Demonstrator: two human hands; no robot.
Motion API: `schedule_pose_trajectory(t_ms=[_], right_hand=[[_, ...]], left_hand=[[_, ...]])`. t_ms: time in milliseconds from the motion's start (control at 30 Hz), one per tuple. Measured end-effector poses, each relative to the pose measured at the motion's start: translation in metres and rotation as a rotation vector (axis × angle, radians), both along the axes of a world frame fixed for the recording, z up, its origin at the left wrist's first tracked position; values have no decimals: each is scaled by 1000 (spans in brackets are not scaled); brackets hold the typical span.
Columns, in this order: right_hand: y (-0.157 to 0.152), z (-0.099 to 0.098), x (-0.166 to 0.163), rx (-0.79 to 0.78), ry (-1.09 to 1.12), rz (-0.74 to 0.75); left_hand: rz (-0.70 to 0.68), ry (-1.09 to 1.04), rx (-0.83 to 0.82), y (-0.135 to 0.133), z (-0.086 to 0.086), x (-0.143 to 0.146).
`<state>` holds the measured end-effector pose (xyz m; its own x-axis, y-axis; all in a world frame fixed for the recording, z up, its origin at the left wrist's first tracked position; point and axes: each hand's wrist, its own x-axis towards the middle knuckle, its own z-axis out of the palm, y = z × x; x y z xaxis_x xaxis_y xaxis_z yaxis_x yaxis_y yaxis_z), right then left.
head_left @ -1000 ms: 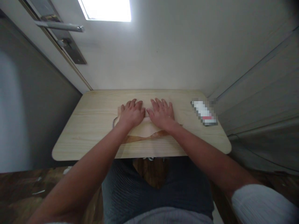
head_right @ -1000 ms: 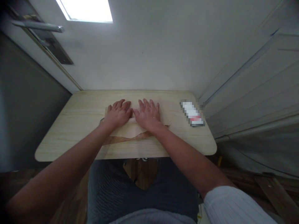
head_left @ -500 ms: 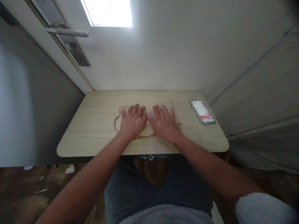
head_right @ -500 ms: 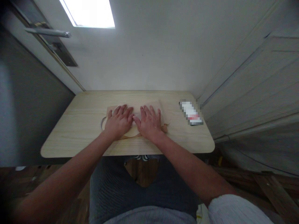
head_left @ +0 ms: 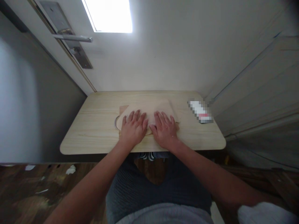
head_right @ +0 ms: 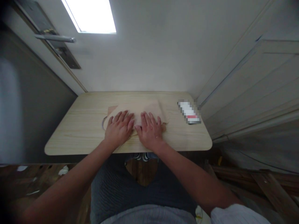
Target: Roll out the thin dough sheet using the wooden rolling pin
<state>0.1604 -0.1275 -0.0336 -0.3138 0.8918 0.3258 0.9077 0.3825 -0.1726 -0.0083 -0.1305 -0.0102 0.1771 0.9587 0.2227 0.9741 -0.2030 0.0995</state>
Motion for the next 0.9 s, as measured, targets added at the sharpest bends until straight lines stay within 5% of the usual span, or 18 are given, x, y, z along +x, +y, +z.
schedule_pose_trajectory(t_ms=[433, 900], right_hand=[[-45, -15, 12, 126, 91, 63], [-9, 13, 23, 64, 107, 200]], left_hand=[[-57, -76, 76, -43, -6, 3], [-66, -145, 125, -32, 10, -55]])
